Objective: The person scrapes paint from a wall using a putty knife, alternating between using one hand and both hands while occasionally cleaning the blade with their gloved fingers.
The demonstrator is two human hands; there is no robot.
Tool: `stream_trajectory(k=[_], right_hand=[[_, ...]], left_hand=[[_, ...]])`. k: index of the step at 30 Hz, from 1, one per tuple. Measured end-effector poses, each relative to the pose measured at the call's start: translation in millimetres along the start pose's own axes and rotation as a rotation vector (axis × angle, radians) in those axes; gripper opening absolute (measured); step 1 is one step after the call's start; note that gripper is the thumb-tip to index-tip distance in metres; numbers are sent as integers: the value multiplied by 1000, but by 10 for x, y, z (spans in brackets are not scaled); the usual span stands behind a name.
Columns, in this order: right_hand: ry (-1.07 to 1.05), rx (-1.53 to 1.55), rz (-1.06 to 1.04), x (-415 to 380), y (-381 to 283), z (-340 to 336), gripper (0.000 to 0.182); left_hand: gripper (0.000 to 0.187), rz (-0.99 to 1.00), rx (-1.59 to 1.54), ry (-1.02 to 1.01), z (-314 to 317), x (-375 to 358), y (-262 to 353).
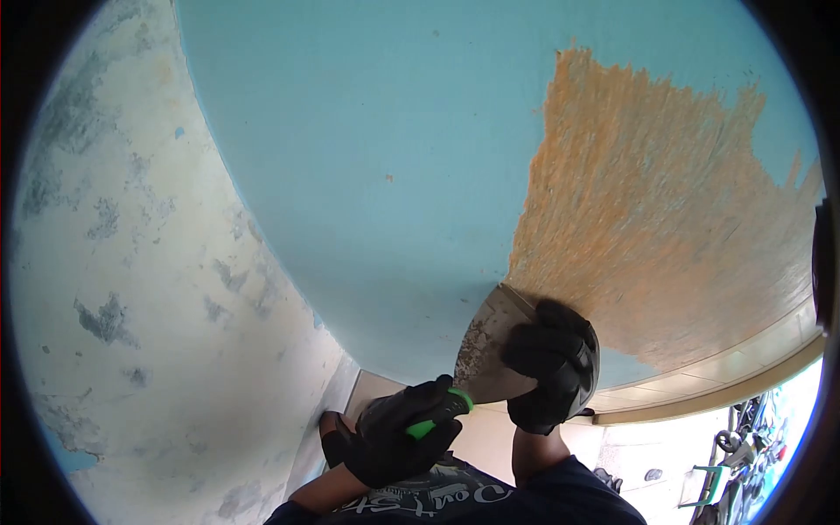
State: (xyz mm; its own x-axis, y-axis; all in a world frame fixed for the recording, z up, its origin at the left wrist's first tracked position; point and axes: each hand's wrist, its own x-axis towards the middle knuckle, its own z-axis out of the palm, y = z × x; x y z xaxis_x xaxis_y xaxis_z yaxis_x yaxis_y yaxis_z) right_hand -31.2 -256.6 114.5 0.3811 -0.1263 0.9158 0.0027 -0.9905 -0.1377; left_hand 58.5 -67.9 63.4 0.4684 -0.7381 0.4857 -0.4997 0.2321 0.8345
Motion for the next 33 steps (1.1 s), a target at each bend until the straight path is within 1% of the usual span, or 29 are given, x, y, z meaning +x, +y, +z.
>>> stream_trajectory(k=[2, 4, 6, 8, 10, 12, 14, 16, 18, 20, 22, 25, 27, 28, 29, 30, 32, 33], right_hand=[[-19, 11, 49, -28, -8, -24, 14], [-5, 7, 32, 107, -23, -18, 11], [-13, 2, 31, 77, -42, -48, 11], [-29, 5, 109, -40, -37, -56, 13], [-22, -3, 80, 127, -36, -59, 14], [-49, -6, 71, 108, -79, -113, 14], [-53, 19, 132, 51, -61, -90, 15], [-62, 42, 124, 58, -33, -71, 15], [-39, 24, 65, 103, -34, -72, 17], [-43, 37, 86, 27, -26, -74, 17], [-39, 44, 108, 45, -46, -88, 18], [-94, 40, 74, 102, -100, -113, 16], [-2, 99, 176, -2, -111, -44, 15], [0, 94, 171, 18, -96, -47, 15], [12, 77, 100, 52, -73, -39, 13], [22, 64, 28, 80, -51, -25, 15], [32, 60, 20, 94, -18, -2, 15], [34, 49, 30, 61, -40, -12, 15]], left_hand=[[55, 10, 9, -13, -46, 39, 22], [54, 9, 22, -36, -84, 100, 58], [55, -6, 19, -44, -61, 65, 63], [55, -8, 26, -58, -58, 61, 64], [56, 68, 33, -31, -27, 74, 17], [56, 24, -35, -22, 13, 2, -32], [55, 11, -84, 3, -17, 58, -24], [54, -49, -17, -76, -63, 83, 67], [53, -36, -31, -49, -66, 82, 39], [51, -16, -33, -21, -90, 96, 40], [52, -47, -37, -88, -118, 85, 73], [52, -49, -25, -103, -171, 69, 105], [52, -55, -35, -84, -131, 40, 116], [52, -35, -37, -58, -113, 58, 114], [52, -21, -36, -62, -125, 77, 109], [52, -28, -51, -80, -141, 82, 98], [53, -46, -61, -87, -138, 75, 66], [54, -30, -17, -76, -117, 63, 39]])
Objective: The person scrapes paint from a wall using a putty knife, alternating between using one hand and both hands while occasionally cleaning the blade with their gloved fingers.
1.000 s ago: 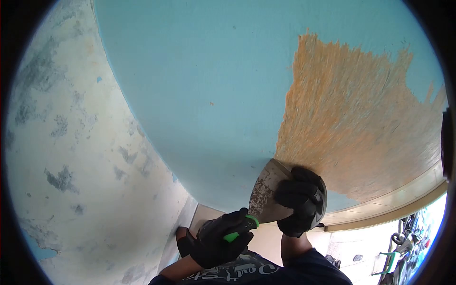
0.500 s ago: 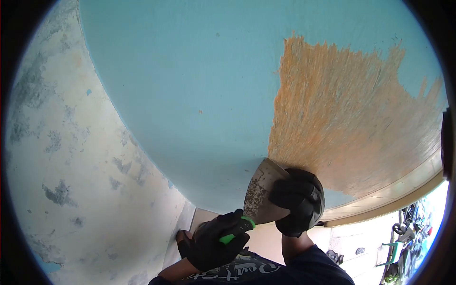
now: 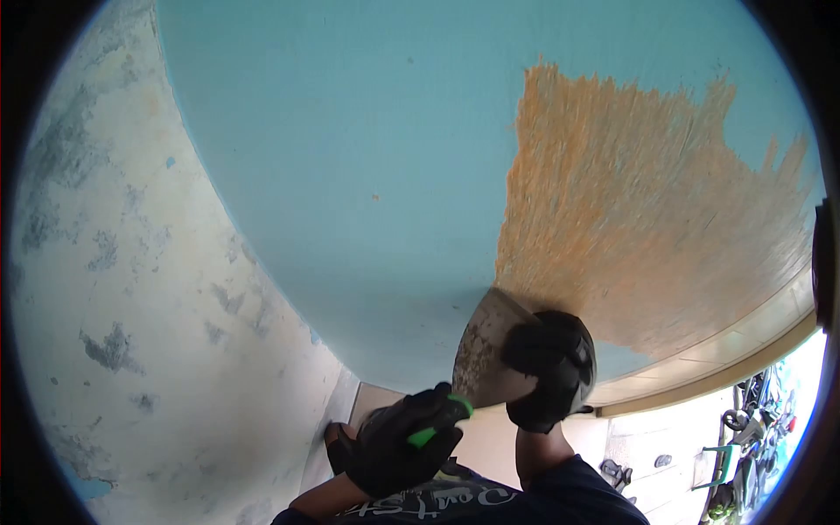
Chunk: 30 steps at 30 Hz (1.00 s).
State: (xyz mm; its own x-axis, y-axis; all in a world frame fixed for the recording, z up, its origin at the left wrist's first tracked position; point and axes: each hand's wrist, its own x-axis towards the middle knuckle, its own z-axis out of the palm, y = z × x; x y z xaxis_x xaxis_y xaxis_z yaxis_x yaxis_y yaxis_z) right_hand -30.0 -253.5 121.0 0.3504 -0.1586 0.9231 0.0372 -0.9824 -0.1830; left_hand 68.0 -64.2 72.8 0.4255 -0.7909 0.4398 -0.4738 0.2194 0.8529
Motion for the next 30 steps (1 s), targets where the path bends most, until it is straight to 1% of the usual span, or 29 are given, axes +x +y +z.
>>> stream_trajectory(k=[1, 3, 4, 7, 11, 13, 14, 16, 17, 18, 19, 21, 22, 23, 24, 25, 27, 28, 29, 30], right_hand=[[-8, 0, 9, -50, -10, -1, 15], [7, 35, 70, -121, -2, 15, 15], [-22, 23, 100, -106, -13, -18, 14], [-16, 17, 55, 17, -19, 10, 15], [17, 15, 92, -6, -35, 31, 15], [22, 13, 59, 134, -70, 27, 15], [21, 12, 64, 76, -83, 31, 15], [28, 44, 155, -18, -90, 36, 14], [31, 38, 148, 14, -63, 42, 14], [58, 38, 72, 82, -34, 56, 13], [82, 39, 8, 123, -29, 68, 16], [99, -1, -6, 115, -78, 61, 14], [46, 0, 81, 55, -107, 24, 11], [-9, 2, 174, 9, -123, -6, 14], [-16, 20, 168, 32, -117, -2, 15], [-13, 17, 158, 99, -85, 4, 15], [0, 26, 84, 204, -114, -2, 14], [-9, 9, 103, 195, -128, -3, 14], [-3, 9, 93, 195, -106, 9, 14], [8, 4, 80, 150, -103, 12, 13]], left_hand=[[55, 19, 41, 9, 30, -14, -21], [55, 40, 21, 27, 82, -71, -53], [55, 72, 5, 54, 94, -51, -67], [57, 84, 35, 90, 82, -2, -52], [56, 52, 9, 37, 4, 40, -7], [56, 128, 54, 66, -80, 116, 62], [56, 124, 54, 62, -92, 87, 52], [54, 17, -23, -34, -111, 72, 24], [54, 27, -26, -34, -119, 111, 20], [53, 64, -18, -1, -119, 153, 22], [53, 90, -9, 26, -123, 168, 25], [52, 89, -19, 27, -141, 125, 11], [51, 42, -23, 0, -98, 46, -34], [50, -10, -28, -30, -71, 15, -53], [49, -85, -95, -34, -95, 49, 61], [49, -75, -96, -31, -106, 129, 39], [55, 204, 57, 43, -137, 180, 30], [56, 145, 60, 17, -153, 179, 84], [56, 156, 63, 22, -154, 178, 72], [56, 88, 8, -25, -147, 130, 69]])
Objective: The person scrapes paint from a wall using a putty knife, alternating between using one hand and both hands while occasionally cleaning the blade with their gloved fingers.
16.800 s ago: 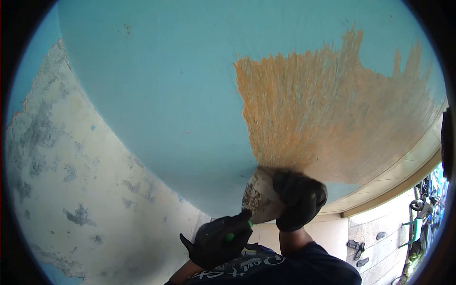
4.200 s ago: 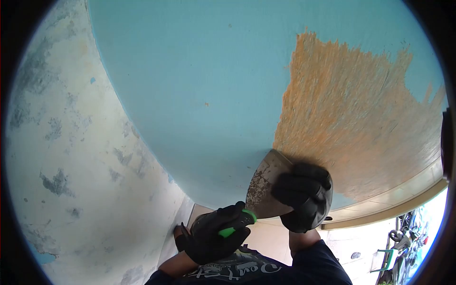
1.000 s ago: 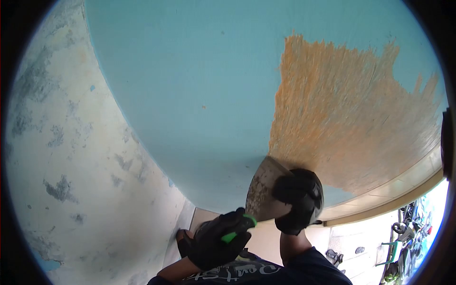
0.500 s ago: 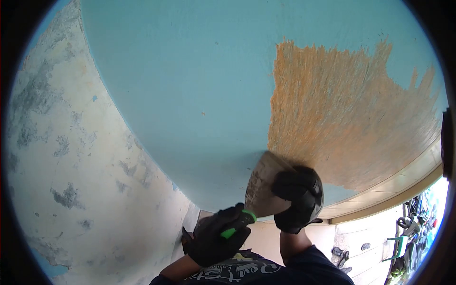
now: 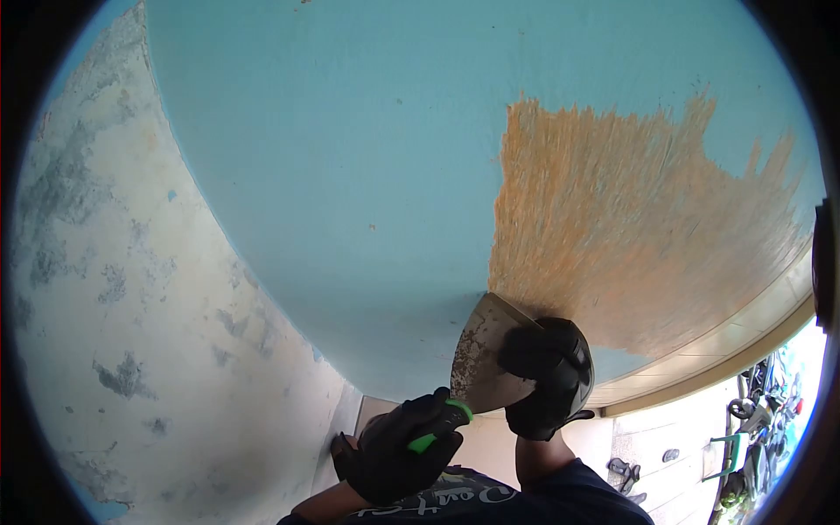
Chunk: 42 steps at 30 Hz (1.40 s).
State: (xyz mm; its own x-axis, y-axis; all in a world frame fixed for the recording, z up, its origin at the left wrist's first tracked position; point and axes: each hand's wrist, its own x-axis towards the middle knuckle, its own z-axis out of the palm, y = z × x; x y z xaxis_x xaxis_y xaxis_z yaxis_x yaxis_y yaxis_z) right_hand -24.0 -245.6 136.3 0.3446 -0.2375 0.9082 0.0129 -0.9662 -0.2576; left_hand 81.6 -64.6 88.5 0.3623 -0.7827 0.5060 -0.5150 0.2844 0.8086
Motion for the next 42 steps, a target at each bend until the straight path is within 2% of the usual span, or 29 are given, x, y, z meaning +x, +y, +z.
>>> stream_trajectory(k=[2, 5, 7, 11, 13, 17, 20, 22, 27, 29, 31, 33, 35, 38, 39, 40, 42], right_hand=[[8, -6, -16, 19, 19, 16, 16], [46, -19, -95, 94, -18, 44, 15], [-29, 9, 48, -2, -60, 6, 13], [-93, -15, 4, 39, -109, -87, 14], [-24, 71, 132, -137, -36, -4, 15], [46, 4, -45, 70, -5, 54, 12], [6, 30, 24, -32, -16, 1, 13], [22, 41, 30, 23, -20, 0, 14], [37, 9, 114, 37, -108, 38, 15], [26, 68, 93, -9, -38, -9, 15], [2, 4, -42, 53, -69, -59, 14], [-9, -11, -8, -15, -126, -11, 15], [60, 17, 183, -209, -79, 76, 14], [30, -4, 31, -30, -17, -22, 9], [-26, 15, -13, 2, -36, -50, 16], [-28, 21, -11, -66, -28, -19, 16], [55, 116, 144, -209, -23, 51, 15]], left_hand=[[57, -65, -60, -42, 3, 7, -11], [54, 54, 38, 59, -38, 45, 37], [52, -102, -111, -29, -12, -52, 10], [52, -50, -160, 33, -21, -90, 20], [52, -12, -2, 5, 9, -48, 11], [51, 57, 43, 69, 56, -5, -14], [49, 25, 63, 110, 48, 30, 58], [48, -82, -18, 59, 92, -54, 80], [48, -55, -11, 103, 2, 21, 94], [46, -74, 5, 71, 85, -76, 94], [43, -121, -42, 60, 49, -89, 110], [43, -49, -87, 71, -17, -87, 102], [43, -62, -62, 72, 78, -135, 42], [45, -8, -12, 88, 91, -73, 11], [46, 4, -5, 107, 89, -93, 18], [46, -1, -1, 110, 94, -102, 8], [43, 11, 72, 96, 116, -101, -11]])
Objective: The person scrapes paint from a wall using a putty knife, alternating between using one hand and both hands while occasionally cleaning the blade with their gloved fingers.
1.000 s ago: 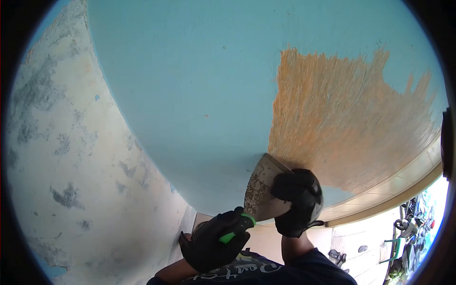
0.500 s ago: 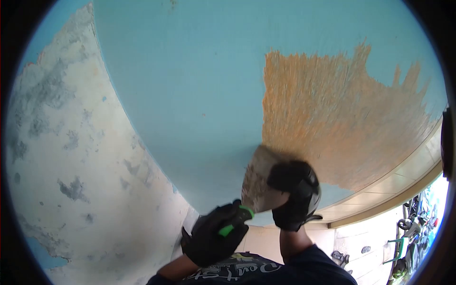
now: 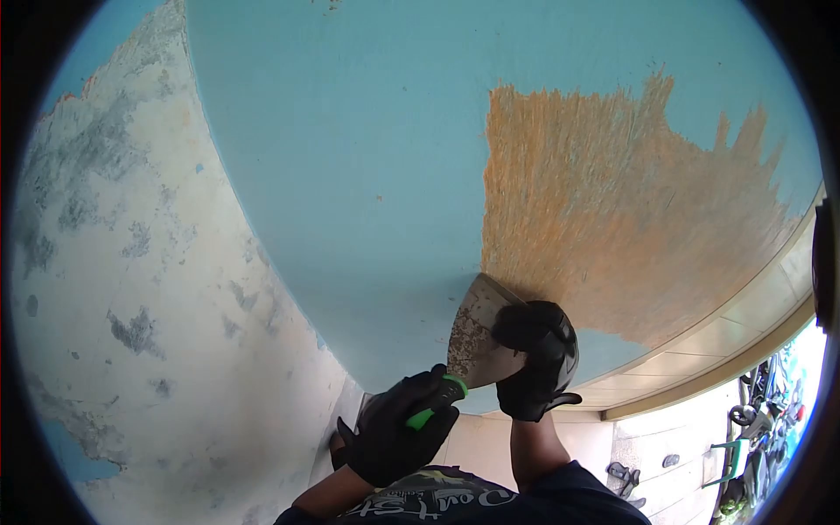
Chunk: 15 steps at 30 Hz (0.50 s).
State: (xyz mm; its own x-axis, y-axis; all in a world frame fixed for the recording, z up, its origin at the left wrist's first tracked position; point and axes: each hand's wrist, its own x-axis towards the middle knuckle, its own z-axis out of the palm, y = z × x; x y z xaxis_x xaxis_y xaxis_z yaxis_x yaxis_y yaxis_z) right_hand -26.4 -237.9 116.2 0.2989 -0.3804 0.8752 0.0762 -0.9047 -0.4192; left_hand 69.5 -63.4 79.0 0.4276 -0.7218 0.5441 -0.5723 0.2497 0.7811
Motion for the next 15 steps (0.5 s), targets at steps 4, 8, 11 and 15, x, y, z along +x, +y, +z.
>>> stream_trajectory(k=[4, 8, 11, 15], right_hand=[[-40, -93, -122, 91, -28, -76, 15], [13, -75, -71, -141, 101, -30, 12], [0, -131, -90, -79, 115, -55, 17], [208, 87, 424, -111, -142, -41, 40]], left_hand=[[43, -26, -40, 8, 10, -46, 27], [48, -30, 18, -35, 37, -101, 55], [46, 11, 15, 12, 125, -76, -37], [43, -113, -32, 49, 157, -139, 24]])
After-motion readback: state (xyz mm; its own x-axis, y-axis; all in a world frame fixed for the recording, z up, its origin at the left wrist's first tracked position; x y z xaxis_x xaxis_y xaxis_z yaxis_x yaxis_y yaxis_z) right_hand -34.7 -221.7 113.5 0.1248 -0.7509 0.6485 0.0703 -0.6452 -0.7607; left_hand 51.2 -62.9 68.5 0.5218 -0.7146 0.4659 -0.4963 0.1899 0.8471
